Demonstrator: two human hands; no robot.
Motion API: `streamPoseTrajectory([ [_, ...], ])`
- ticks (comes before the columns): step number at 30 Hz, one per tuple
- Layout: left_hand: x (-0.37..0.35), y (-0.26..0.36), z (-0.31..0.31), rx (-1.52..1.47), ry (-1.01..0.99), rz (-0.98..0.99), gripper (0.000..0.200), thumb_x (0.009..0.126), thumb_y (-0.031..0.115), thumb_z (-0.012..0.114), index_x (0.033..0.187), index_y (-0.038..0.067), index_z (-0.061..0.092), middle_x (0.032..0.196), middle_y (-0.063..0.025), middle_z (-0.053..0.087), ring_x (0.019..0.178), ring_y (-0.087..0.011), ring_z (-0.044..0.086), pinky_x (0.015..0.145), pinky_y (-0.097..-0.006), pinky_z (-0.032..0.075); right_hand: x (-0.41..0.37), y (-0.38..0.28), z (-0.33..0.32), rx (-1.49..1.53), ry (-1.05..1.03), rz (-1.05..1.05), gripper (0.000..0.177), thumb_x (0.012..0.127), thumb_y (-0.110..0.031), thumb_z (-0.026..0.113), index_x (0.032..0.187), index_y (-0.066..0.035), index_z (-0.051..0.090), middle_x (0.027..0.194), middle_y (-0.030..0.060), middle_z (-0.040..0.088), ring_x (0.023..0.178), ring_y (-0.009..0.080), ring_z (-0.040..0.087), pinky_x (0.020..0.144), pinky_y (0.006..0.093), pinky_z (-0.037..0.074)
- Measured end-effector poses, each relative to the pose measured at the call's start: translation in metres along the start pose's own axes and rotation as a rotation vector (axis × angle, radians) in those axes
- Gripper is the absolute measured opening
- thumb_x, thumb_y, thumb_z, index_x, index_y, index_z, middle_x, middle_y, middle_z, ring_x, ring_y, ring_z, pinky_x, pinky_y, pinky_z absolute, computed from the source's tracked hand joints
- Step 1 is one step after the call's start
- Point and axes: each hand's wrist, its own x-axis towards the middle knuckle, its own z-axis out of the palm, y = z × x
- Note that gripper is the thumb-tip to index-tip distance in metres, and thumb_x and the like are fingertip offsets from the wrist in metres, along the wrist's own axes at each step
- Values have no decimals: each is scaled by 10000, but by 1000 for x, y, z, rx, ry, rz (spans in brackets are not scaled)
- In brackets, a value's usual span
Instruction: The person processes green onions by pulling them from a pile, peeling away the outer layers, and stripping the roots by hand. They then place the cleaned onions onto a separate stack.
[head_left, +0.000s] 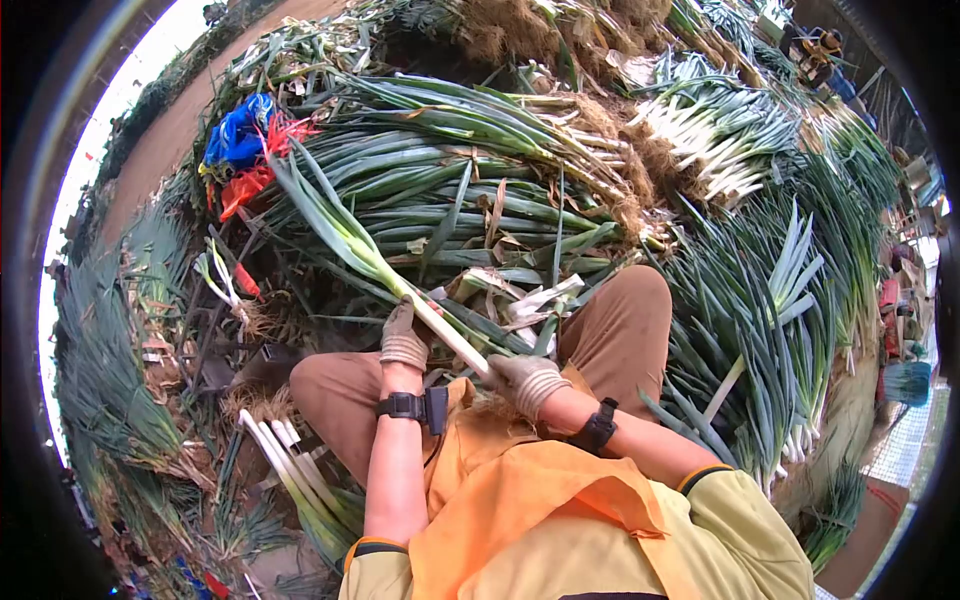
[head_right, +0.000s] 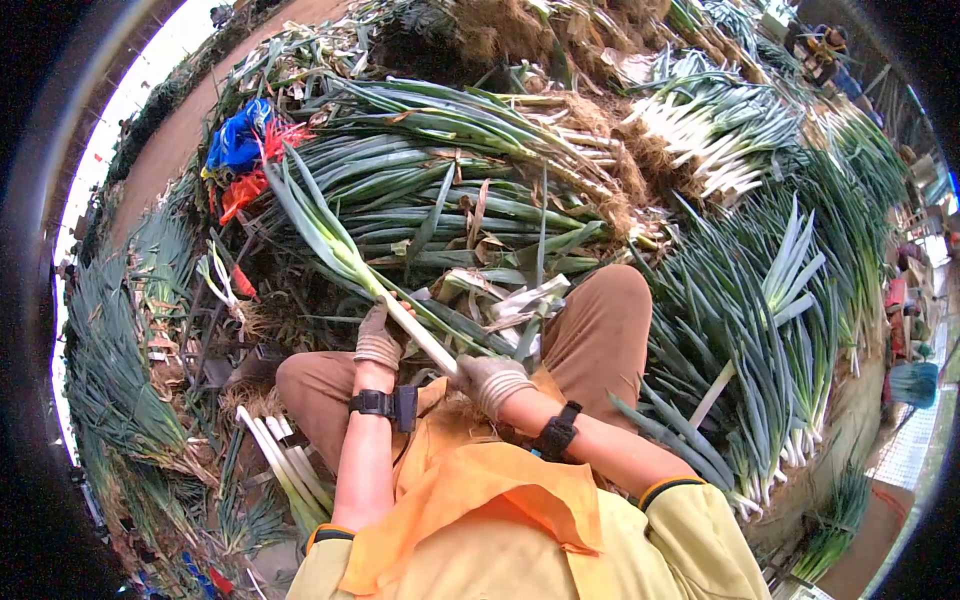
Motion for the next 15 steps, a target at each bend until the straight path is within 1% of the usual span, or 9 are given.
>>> streamPoseTrajectory([
  [1,2,-2,-1,30,31,12,318,811,292,578,973,29,504,753,-121,578,653,-237,569,634,-354,507,3,-9,-7,-127,11,3,212,797,-294,518,832,-88,552,659,151,564,651,340,551,577,395,430],
  [2,4,-4,-2,58,61,24,317,813,291,577,968,26,499,754,-125,582,647,-237,568,621,-349,506,6,-19,-15,-200,-85,71,214,809,-275,483,852,-96,591,708,152,597,685,328,586,596,404,451],
  [3,5,-6,-1,86,91,35,316,814,291,575,963,23,494,754,-129,587,640,-236,568,609,-343,505,10,-21,-12,-203,-86,77,214,809,-275,483,852,-96,591,708,152,597,685,328,586,596,404,451],
  [5,6,-9,0,81,123,20,317,819,278,571,969,16,474,748,-134,586,636,-240,565,604,-344,503,16,-24,-8,-359,-233,178,219,792,-233,485,874,-86,625,769,155,621,710,319,607,619,406,469],
  [6,7,-10,-1,93,94,23,305,817,272,574,955,16,483,742,-135,585,638,-241,566,603,-344,504,16,-29,-13,-336,-253,197,228,783,-199,478,876,-73,644,813,159,629,747,313,618,640,408,479],
  [7,8,-9,-2,106,66,29,294,815,266,578,941,15,491,736,-136,585,640,-243,567,601,-344,505,17,-29,-12,-341,-255,194,228,783,-199,478,876,-73,644,813,159,629,747,313,618,640,408,479],
  [9,7,-8,-4,120,52,38,289,808,262,587,926,13,501,732,-139,585,646,-243,569,603,-347,504,21,-24,-7,-321,-221,204,224,761,-235,503,838,-85,652,773,151,627,721,304,616,631,395,479],
  [13,4,-9,-8,112,49,39,288,792,264,610,911,14,531,734,-139,590,667,-244,577,624,-358,497,33,-4,1,-293,-188,185,216,719,-252,527,803,-104,661,737,140,624,675,296,609,624,375,481],
  [15,2,-9,-10,115,38,29,303,790,270,611,943,20,531,745,-134,593,669,-241,579,629,-357,499,39,11,6,-132,-175,183,217,688,-260,531,781,-118,667,718,142,617,634,297,594,615,363,480],
])
